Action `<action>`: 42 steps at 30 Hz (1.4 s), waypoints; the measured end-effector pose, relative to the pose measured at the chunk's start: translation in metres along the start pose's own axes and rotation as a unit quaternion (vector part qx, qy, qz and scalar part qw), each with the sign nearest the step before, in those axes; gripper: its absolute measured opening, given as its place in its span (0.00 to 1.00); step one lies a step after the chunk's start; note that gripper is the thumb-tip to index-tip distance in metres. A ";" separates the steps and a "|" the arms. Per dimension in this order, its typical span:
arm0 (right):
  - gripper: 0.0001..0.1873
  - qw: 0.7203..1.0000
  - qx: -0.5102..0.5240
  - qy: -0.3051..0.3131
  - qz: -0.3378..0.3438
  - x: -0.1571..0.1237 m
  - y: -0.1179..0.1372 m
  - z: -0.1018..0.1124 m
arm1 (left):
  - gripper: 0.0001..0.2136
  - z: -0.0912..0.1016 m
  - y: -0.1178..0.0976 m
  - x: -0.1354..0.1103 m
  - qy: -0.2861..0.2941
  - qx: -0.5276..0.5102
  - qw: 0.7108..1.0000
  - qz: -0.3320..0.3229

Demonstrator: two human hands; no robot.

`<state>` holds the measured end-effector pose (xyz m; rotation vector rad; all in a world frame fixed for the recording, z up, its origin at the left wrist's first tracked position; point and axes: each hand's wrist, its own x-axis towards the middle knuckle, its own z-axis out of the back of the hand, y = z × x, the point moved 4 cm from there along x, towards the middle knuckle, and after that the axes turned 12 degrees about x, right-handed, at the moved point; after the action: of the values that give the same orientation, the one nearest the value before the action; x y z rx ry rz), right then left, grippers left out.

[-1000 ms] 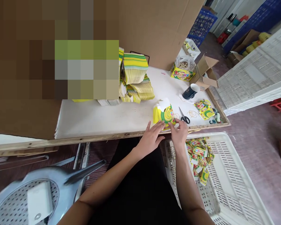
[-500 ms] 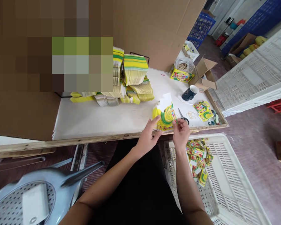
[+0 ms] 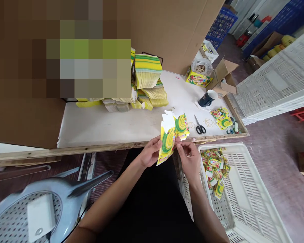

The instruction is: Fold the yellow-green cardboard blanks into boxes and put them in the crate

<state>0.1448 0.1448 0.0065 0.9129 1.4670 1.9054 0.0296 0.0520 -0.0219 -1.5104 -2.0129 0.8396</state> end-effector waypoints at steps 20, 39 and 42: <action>0.08 0.952 -0.167 0.199 0.160 0.013 0.039 -0.002 | 0.24 -0.007 0.001 -0.011 -0.009 0.055 0.997 0.046; 0.14 0.996 -0.082 0.019 0.038 -0.005 0.003 0.003 | 0.20 -0.002 0.005 -0.007 -0.141 0.336 0.931 -0.013; 0.11 1.000 -0.021 0.003 0.018 -0.004 0.000 0.007 | 0.23 0.000 0.001 -0.010 -0.159 0.382 0.910 -0.024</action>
<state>0.1532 0.1460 0.0072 0.9202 1.4165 1.9583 0.0330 0.0421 -0.0233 -0.9026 -1.5872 1.6871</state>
